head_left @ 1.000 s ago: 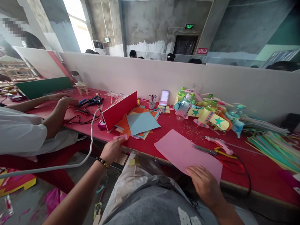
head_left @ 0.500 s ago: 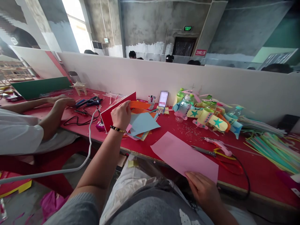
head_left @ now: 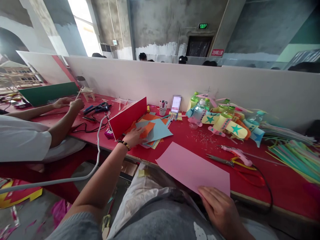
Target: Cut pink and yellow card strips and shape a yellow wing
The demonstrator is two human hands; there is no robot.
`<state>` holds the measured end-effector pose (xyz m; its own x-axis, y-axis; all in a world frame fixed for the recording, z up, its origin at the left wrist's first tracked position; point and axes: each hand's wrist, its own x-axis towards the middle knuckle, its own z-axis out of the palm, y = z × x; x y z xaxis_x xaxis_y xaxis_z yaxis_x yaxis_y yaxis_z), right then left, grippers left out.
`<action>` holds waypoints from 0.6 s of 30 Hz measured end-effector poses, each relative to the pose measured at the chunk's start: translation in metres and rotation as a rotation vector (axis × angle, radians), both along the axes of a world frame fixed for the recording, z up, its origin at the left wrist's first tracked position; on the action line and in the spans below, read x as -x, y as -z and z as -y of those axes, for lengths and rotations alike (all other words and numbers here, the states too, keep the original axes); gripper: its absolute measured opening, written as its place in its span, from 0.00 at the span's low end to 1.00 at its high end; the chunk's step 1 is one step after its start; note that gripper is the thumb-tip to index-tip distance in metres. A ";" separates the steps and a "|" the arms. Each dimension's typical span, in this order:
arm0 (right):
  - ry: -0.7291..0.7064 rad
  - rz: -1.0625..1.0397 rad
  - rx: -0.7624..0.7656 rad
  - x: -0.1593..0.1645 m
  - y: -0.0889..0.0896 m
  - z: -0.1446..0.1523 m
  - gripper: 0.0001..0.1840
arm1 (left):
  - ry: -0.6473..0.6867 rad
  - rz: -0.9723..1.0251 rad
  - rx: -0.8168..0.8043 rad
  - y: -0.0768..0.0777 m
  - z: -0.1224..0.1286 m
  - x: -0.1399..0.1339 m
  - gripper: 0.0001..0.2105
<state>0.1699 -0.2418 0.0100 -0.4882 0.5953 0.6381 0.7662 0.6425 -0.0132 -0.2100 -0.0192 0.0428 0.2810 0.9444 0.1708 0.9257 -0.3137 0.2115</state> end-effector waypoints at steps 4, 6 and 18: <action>-0.023 0.004 0.016 0.004 -0.002 0.001 0.15 | -0.047 -0.046 0.031 0.014 0.023 0.029 0.35; -0.036 -0.005 0.017 0.008 -0.002 0.002 0.15 | -0.078 -0.044 0.010 0.016 0.027 0.034 0.35; -0.046 0.013 -0.018 0.008 -0.014 0.003 0.14 | -0.146 0.645 -0.117 0.000 -0.024 0.013 0.24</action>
